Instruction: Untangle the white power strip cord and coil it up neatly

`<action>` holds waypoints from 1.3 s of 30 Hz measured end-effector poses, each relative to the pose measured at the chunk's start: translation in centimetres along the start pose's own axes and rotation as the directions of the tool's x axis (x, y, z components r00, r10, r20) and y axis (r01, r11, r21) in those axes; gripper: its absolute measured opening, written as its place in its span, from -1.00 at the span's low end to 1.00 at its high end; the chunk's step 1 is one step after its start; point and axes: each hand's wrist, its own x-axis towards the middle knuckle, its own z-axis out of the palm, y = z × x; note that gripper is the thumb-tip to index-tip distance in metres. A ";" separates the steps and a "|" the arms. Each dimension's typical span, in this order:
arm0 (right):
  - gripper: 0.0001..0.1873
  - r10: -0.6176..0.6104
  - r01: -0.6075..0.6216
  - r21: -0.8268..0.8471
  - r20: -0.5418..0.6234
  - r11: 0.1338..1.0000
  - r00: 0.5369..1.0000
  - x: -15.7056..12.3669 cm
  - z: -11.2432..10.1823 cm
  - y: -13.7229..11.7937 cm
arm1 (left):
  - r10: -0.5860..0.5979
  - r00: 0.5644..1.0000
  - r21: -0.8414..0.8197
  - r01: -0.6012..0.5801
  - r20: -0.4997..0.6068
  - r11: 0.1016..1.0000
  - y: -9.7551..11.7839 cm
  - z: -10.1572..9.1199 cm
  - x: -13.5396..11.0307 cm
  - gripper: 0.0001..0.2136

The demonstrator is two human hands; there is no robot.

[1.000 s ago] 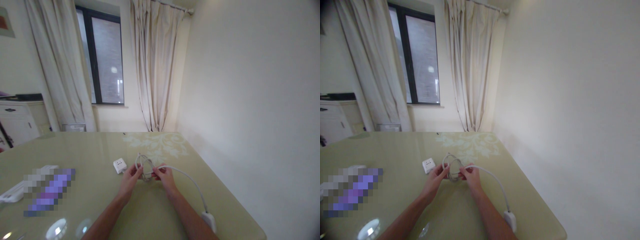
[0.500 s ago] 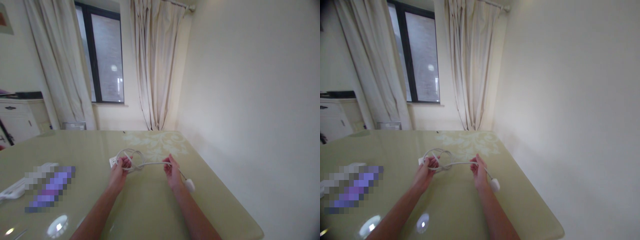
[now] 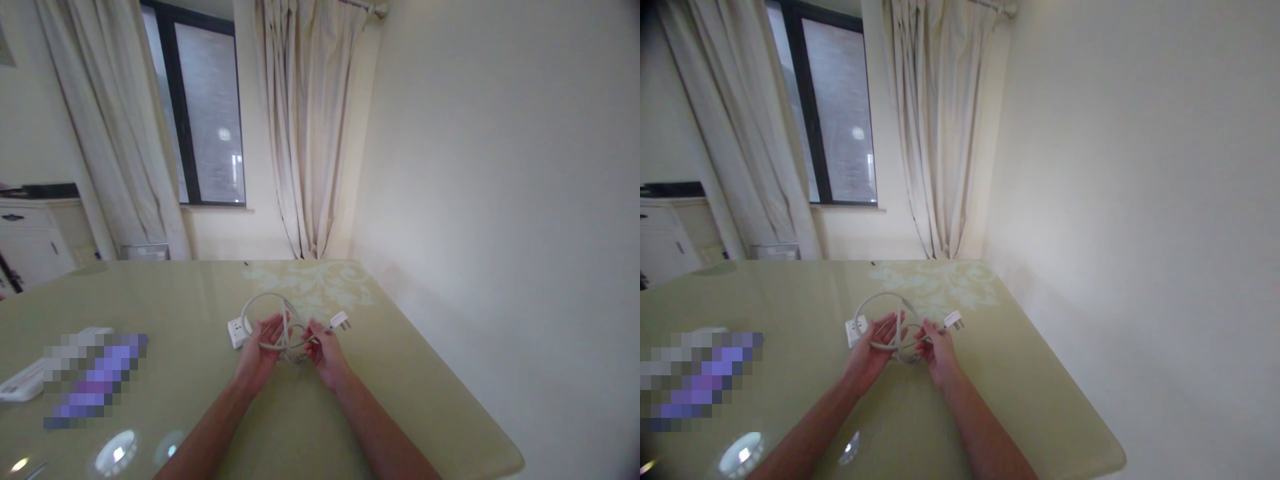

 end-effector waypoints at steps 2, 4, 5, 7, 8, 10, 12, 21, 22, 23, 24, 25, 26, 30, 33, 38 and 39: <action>-0.52 -0.011 0.020 0.094 -0.094 0.995 0.995 0.5 -0.6 -1.2 | 0.031 0.998 -0.028 -0.033 -0.054 0.999 1.2 -0.4 0.4 -0.56; -0.53 -0.027 0.042 0.124 -0.125 0.991 0.992 0.7 -0.9 -1.6 | 0.073 0.996 -0.049 -0.075 -0.049 0.996 2.0 -0.8 0.6 -0.57; -0.53 -0.038 0.052 0.114 -0.119 0.992 0.992 0.8 -0.9 -1.4 | 0.091 0.995 -0.061 -0.094 -0.035 0.994 2.1 -0.8 0.5 -0.57; -0.50 -0.039 0.048 0.093 -0.094 0.994 0.995 0.6 -0.4 -0.4 | 0.113 0.994 -0.080 -0.113 0.003 0.990 1.7 -0.7 0.2 -0.58; -0.48 -0.032 0.039 0.087 -0.078 0.995 0.996 0.4 0.0 0.2 | 0.116 0.993 -0.079 -0.113 0.025 0.990 1.4 -0.6 0.0 -0.58; -0.46 -0.002 0.003 0.073 -0.025 0.997 1.000 0.0 0.7 1.4 | 0.111 0.990 -0.049 -0.107 0.084 0.993 0.5 -0.3 -0.5 -0.61; -0.45 0.027 -0.029 0.048 0.033 0.998 0.999 -0.4 1.2 2.1 | 0.100 0.984 0.000 -0.101 0.150 0.995 -0.2 0.0 -0.8 -0.63; -0.35 -0.049 0.050 0.049 -0.026 0.998 0.998 0.1 0.4 0.3 | 0.108 0.976 0.004 -0.110 0.187 0.994 0.9 -0.3 -0.3 -0.56; -0.37 -0.044 0.044 0.020 -0.006 0.999 0.999 0.1 0.4 0.4 | 0.121 0.975 0.021 -0.127 0.187 0.992 1.0 -0.3 -0.4 -0.56; -0.38 -0.045 0.045 -0.019 0.025 0.999 0.999 0.0 0.5 0.6 | 0.132 0.972 0.051 -0.145 0.196 0.988 1.0 -0.4 -0.5 -0.56; -0.40 -0.055 0.059 -0.060 0.066 0.996 0.996 -0.1 0.5 0.9 | 0.139 0.967 0.094 -0.162 0.215 0.982 0.9 -0.4 -0.7 -0.56; -0.41 -0.070 0.081 -0.097 0.113 0.992 0.991 -0.3 0.7 1.2 | 0.139 0.961 0.149 -0.177 0.239 0.973 0.8 -0.4 -0.9 -0.55; -0.43 -0.084 0.106 -0.129 0.162 0.986 0.983 -0.5 0.8 1.5 | 0.129 0.955 0.216 -0.189 0.265 0.958 0.6 -0.4 -1.2 -0.55; -0.49 -0.140 0.203 -0.209 0.280 0.957 0.950 -1.3 1.4 1.9 | 0.104 0.927 0.505 -0.287 0.360 0.814 0.5 -0.1 -2.3 -0.53; -0.34 -0.135 0.179 -0.171 0.241 0.969 0.961 -1.5 1.4 1.4 | 0.189 0.897 0.619 -0.416 0.399 0.666 0.6 0.1 -2.4 -0.60; -0.43 -0.076 0.118 -0.145 0.267 0.982 0.961 -1.6 1.1 0.6 | 0.329 0.835 0.711 -0.549 0.441 0.440 0.5 -0.1 -1.4 -0.70; -0.47 -0.060 0.104 -0.144 0.286 0.984 0.956 -1.7 1.1 0.5 | 0.344 0.834 0.724 -0.548 0.432 0.418 0.6 -0.2 -1.2 -0.68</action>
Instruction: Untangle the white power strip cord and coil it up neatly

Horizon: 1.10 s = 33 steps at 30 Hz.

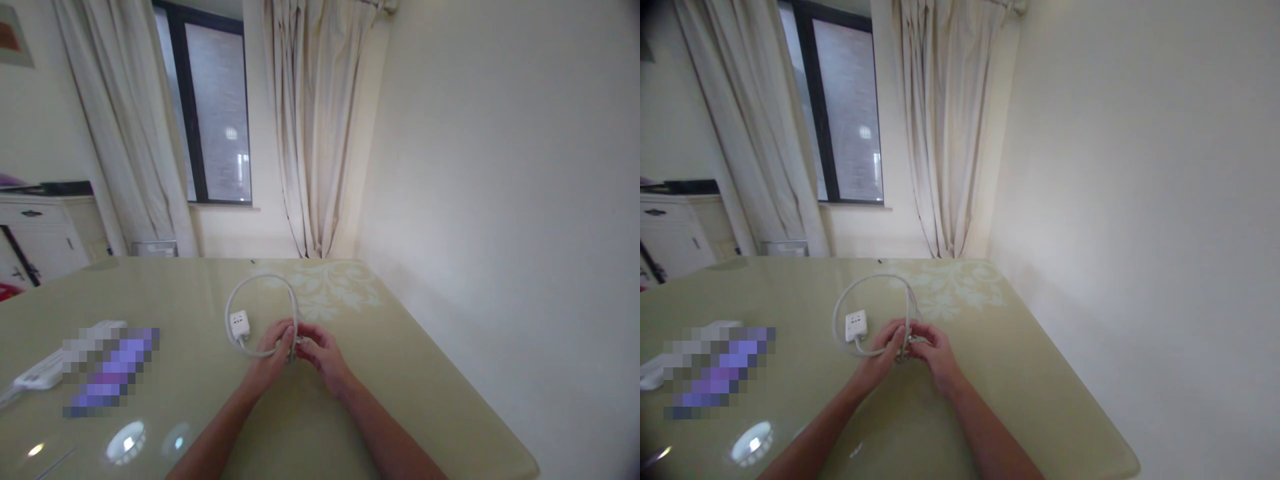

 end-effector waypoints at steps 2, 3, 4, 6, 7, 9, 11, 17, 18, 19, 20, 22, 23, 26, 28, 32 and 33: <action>-0.47 0.032 -0.032 0.006 0.045 0.999 0.998 -0.2 0.1 0.0 | -0.011 0.999 0.044 0.013 -0.037 0.999 -0.1 -0.4 0.2 -0.66; -0.45 0.039 -0.038 -0.005 0.063 0.999 0.997 -0.3 0.2 0.0 | -0.008 0.999 0.068 0.011 -0.049 0.998 -0.1 -0.6 0.3 -0.65; -0.42 0.037 -0.035 -0.026 0.076 0.999 0.996 -0.4 0.3 0.1 | 0.003 0.999 0.093 0.002 -0.052 0.996 -0.1 -0.8 0.4 -0.66; -0.35 0.027 -0.020 -0.081 0.088 0.996 0.996 -0.5 0.6 0.4 | 0.022 0.999 0.122 -0.018 -0.037 0.992 0.0 -1.3 0.4 -0.68; -0.33 0.016 -0.006 -0.112 0.087 0.994 0.996 -0.5 0.7 0.5 | 0.018 0.999 0.120 -0.015 -0.030 0.993 0.0 -1.4 0.3 -0.68; -0.43 -0.036 0.047 -0.171 0.070 0.984 0.997 -0.4 0.8 0.8 | -0.023 1.000 0.092 0.025 -0.016 0.995 -0.1 -1.5 0.2 -0.64; -0.60 -0.118 0.127 -0.242 0.051 0.962 0.992 -0.2 0.8 1.1 | -0.072 0.997 0.067 0.074 -0.021 0.995 -0.3 -1.5 0.3 -0.60; -0.63 -0.222 0.191 -0.360 -0.046 0.913 0.974 0.4 0.1 1.2 | -0.240 0.966 -0.085 0.233 -0.095 0.969 -1.3 -2.3 0.9 -0.39; -0.63 -0.222 0.197 -0.350 -0.033 0.916 0.974 0.4 0.0 1.2 | -0.255 0.960 -0.117 0.243 -0.111 0.963 -1.3 -2.3 0.9 -0.37; -0.61 -0.222 0.204 -0.342 -0.014 0.917 0.975 0.4 0.0 1.1 | -0.257 0.959 -0.141 0.240 -0.120 0.960 -1.3 -2.3 0.9 -0.37; -0.57 -0.224 0.211 -0.341 0.002 0.916 0.975 0.3 0.0 1.1 | -0.252 0.961 -0.161 0.232 -0.117 0.959 -1.2 -2.2 0.7 -0.37; -0.41 -0.240 0.236 -0.366 0.034 0.900 0.970 0.1 0.0 1.1 | -0.239 0.968 -0.192 0.221 -0.076 0.956 -0.8 -1.8 0.4 -0.38; -0.36 -0.253 0.255 -0.388 0.056 0.886 0.966 0.0 0.0 1.1 | -0.234 0.971 -0.204 0.219 -0.054 0.954 -0.6 -1.5 0.1 -0.39; -0.49 -0.264 0.294 -0.444 0.129 0.847 0.956 -0.2 -0.1 1.0 | -0.222 0.975 -0.219 0.212 -0.020 0.952 0.0 -1.0 -0.4 -0.41; -0.59 -0.242 0.285 -0.446 0.151 0.849 0.958 -0.3 -0.3 0.9 | -0.212 0.977 -0.238 0.206 -0.002 0.949 0.1 -1.0 -0.5 -0.41; -0.56 -0.234 0.282 -0.425 0.163 0.860 0.959 -0.3 -0.3 0.7 | -0.198 0.980 -0.243 0.200 0.029 0.949 0.1 -1.4 -0.4 -0.42; -0.55 -0.249 0.298 -0.433 0.168 0.851 0.954 -0.3 -0.2 0.6 | -0.183 0.983 -0.220 0.185 0.027 0.958 0.1 -1.5 -0.4 -0.43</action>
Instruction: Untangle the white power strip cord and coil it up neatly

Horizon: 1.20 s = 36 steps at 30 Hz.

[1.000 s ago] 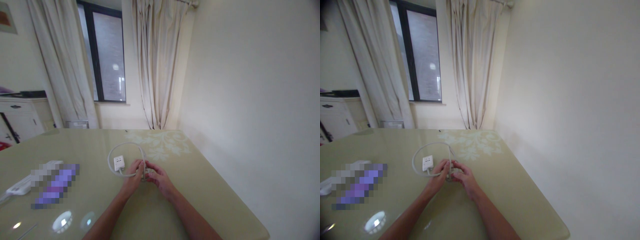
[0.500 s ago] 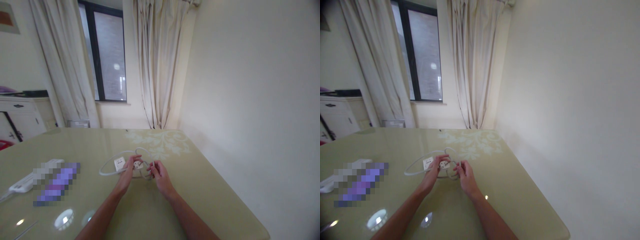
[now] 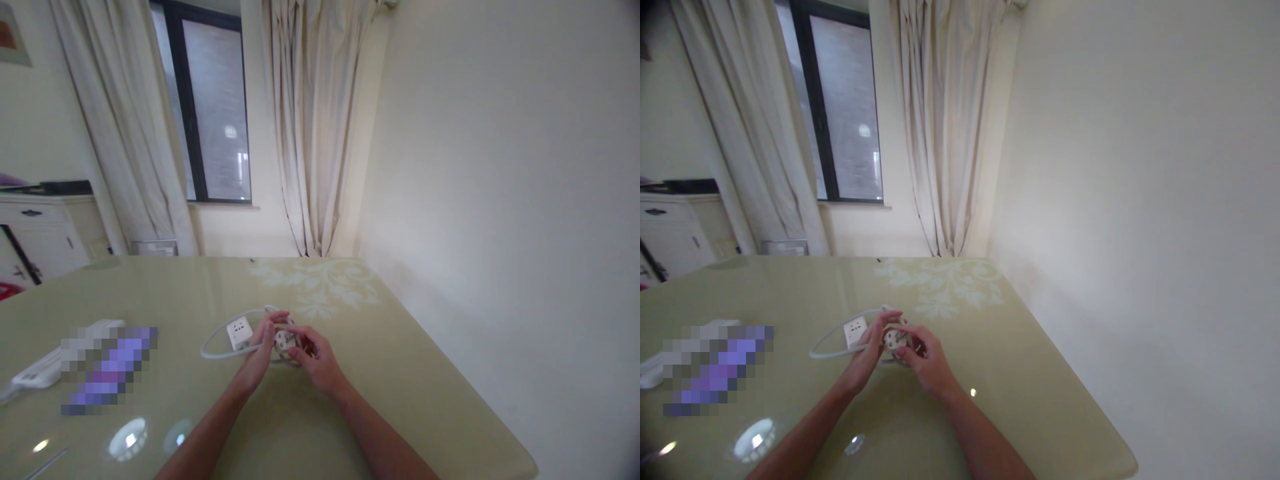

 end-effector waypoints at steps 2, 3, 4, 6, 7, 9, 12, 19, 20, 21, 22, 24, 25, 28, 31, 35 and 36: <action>-0.57 -0.031 0.031 -0.033 -0.016 0.999 0.999 0.0 0.0 -0.1 | 0.042 0.999 0.064 -0.043 0.008 0.997 0.2 0.0 0.0 -0.45; -0.60 -0.039 0.038 -0.046 -0.031 0.998 0.999 0.0 0.0 -0.1 | 0.060 0.998 0.094 -0.061 0.018 0.994 0.4 0.0 -0.1 -0.46; -0.63 -0.041 0.039 -0.053 -0.046 0.998 0.998 0.0 0.0 -0.1 | 0.069 0.997 0.119 -0.072 0.027 0.990 0.5 0.1 -0.1 -0.47; -0.68 -0.043 0.039 -0.057 -0.068 0.998 0.997 0.0 0.1 0.0 | 0.070 0.997 0.150 -0.075 0.037 0.986 0.8 0.2 -0.2 -0.48; -0.69 -0.048 0.043 -0.056 -0.077 0.997 0.996 0.0 0.1 -0.1 | 0.070 0.997 0.159 -0.076 0.045 0.984 0.8 0.3 -0.3 -0.50; -0.70 -0.060 0.055 -0.055 -0.088 0.997 0.994 -0.1 0.2 -0.2 | 0.064 0.995 0.166 -0.076 0.082 0.983 0.8 0.3 -0.3 -0.54; -0.69 -0.072 0.066 -0.068 -0.086 0.996 0.994 -0.2 0.3 -0.6 | 0.036 0.988 0.124 -0.055 0.153 0.991 0.8 0.5 -0.2 -0.53; -0.68 -0.015 0.012 -0.029 -0.119 0.999 0.993 0.2 0.3 -0.9 | -0.037 0.993 -0.017 0.039 0.108 0.999 1.9 1.3 -0.3 -0.35; -0.66 -0.011 0.010 -0.003 -0.142 1.000 0.990 0.4 0.0 -0.8 | -0.044 0.996 -0.035 0.047 0.078 0.998 2.1 1.2 -0.2 -0.34; -0.63 -0.003 0.008 0.024 -0.181 1.000 0.983 0.6 -0.4 -0.7 | -0.054 0.998 -0.056 0.055 0.035 0.997 2.3 0.9 0.0 -0.34; -0.60 0.009 0.004 0.050 -0.243 0.999 0.970 0.9 -0.9 -0.6 | -0.065 0.998 -0.083 0.063 -0.024 0.995 2.3 0.4 0.3 -0.35; -0.54 0.046 -0.004 0.101 -0.413 0.995 0.910 1.4 -2.4 -0.3 | -0.095 0.980 -0.175 0.064 -0.173 0.982 2.4 -1.0 1.0 -0.42; -0.52 0.067 -0.003 0.128 -0.501 0.992 0.863 1.6 -3.2 -0.2 | -0.120 0.960 -0.241 0.058 -0.251 0.969 2.4 -1.9 1.5 -0.48; -0.37 0.148 0.020 0.237 -0.669 0.971 0.728 2.0 -5.3 0.1 | -0.268 0.886 -0.477 0.061 -0.378 0.877 2.4 -4.6 2.6 -0.66; -0.31 0.231 0.013 0.333 -0.682 0.943 0.694 2.1 -6.3 0.3 | -0.400 0.876 -0.655 0.137 -0.271 0.743 2.2 -6.2 3.1 -0.69; -0.46 0.221 -0.050 0.299 -0.572 0.953 0.790 1.9 -5.7 0.1 | -0.378 0.918 -0.478 0.282 -0.118 0.832 1.7 -5.7 2.5 -0.70; -0.47 0.200 -0.071 0.251 -0.537 0.965 0.820 1.8 -5.4 0.0 | -0.360 0.930 -0.350 0.311 -0.082 0.884 1.7 -5.2 2.3 -0.71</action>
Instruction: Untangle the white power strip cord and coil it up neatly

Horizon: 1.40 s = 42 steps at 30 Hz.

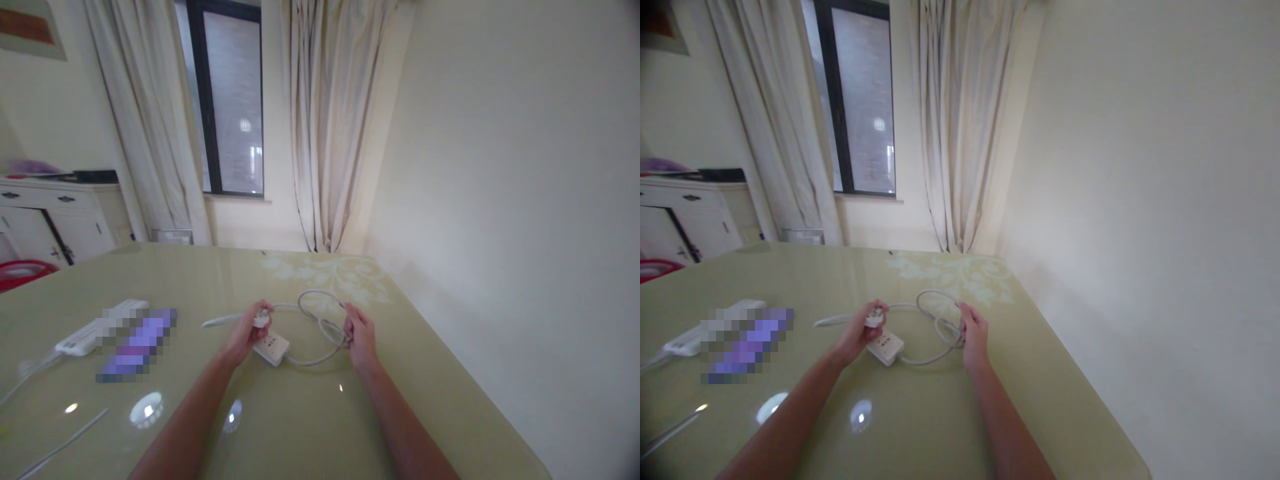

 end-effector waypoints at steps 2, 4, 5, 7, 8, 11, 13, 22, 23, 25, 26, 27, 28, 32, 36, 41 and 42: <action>-0.46 -0.026 0.035 -0.103 0.092 0.994 0.995 -0.5 0.4 0.0 | -0.001 0.993 0.248 -0.028 0.115 0.968 -0.2 0.7 -0.7 -0.68; -0.44 -0.038 0.065 -0.161 0.167 0.985 0.985 -0.9 0.8 0.0 | -0.072 0.960 0.390 -0.041 0.272 0.920 0.1 1.4 -1.7 -0.59; -0.43 -0.037 0.074 -0.175 0.204 0.982 0.978 -1.1 0.9 0.1 | -0.127 0.933 0.432 -0.033 0.337 0.901 0.4 1.8 -2.2 -0.57; -0.42 -0.026 0.083 -0.193 0.280 0.978 0.960 -1.4 1.3 0.4 | -0.233 0.878 0.491 -0.003 0.419 0.871 1.0 2.5 -3.1 -0.58; -0.41 -0.013 0.081 -0.200 0.321 0.976 0.947 -1.5 1.5 0.7 | -0.282 0.853 0.518 0.016 0.439 0.855 1.3 2.8 -3.5 -0.62; -0.43 0.027 0.070 -0.202 0.441 0.977 0.897 -2.1 2.3 1.7 | -0.412 0.789 0.608 0.060 0.457 0.791 1.9 3.6 -4.6 -0.73; -0.46 0.037 0.067 -0.198 0.483 0.978 0.875 -2.5 2.7 2.2 | -0.454 0.758 0.651 0.051 0.468 0.757 2.1 3.6 -4.8 -0.81; -0.50 0.044 -0.060 0.127 0.125 0.990 0.991 -1.0 1.8 1.3 | -0.034 0.999 -0.124 0.033 -0.003 0.992 0.7 1.4 -0.1 -0.85; -0.50 0.050 -0.068 0.182 0.102 0.981 0.994 -0.6 1.5 1.1 | -0.031 0.994 -0.244 0.005 -0.103 0.970 0.6 1.3 0.4 -0.90; -0.49 0.043 -0.056 0.263 0.057 0.963 0.997 0.0 0.9 0.9 | -0.030 0.967 -0.395 -0.074 -0.251 0.916 0.8 1.2 1.1 -0.91; -0.49 0.026 -0.033 0.284 0.030 0.958 0.999 0.3 0.6 0.8 | -0.030 0.954 -0.436 -0.108 -0.299 0.894 1.0 1.0 1.3 -0.87; -0.49 0.000 0.000 0.290 0.002 0.957 1.000 0.6 0.4 0.7 | -0.032 0.945 -0.462 -0.130 -0.327 0.877 1.2 0.8 1.3 -0.84; -0.50 -0.033 0.039 0.286 -0.027 0.957 0.999 0.8 0.2 0.6 | -0.040 0.939 -0.482 -0.138 -0.341 0.865 1.4 0.5 1.4 -0.82; -0.53 -0.136 0.164 0.278 -0.117 0.947 0.984 1.7 -0.5 0.4 | -0.127 0.950 -0.560 -0.057 -0.284 0.826 1.9 -0.7 1.1 -0.70; -0.55 -0.118 0.187 0.350 -0.209 0.918 0.971 2.5 -1.6 0.6 | -0.172 0.983 -0.616 0.094 -0.068 0.782 1.7 -1.6 0.6 -0.52; -0.62 -0.094 0.204 0.483 -0.242 0.852 0.966 3.7 -4.4 -0.3 | -0.312 0.935 -0.419 0.355 0.170 0.836 1.2 -2.5 0.7 -0.62; -0.63 -0.099 0.210 0.503 -0.240 0.838 0.966 3.9 -5.1 -0.6 | -0.367 0.916 -0.336 0.401 0.162 0.852 1.0 -2.6 0.8 -0.62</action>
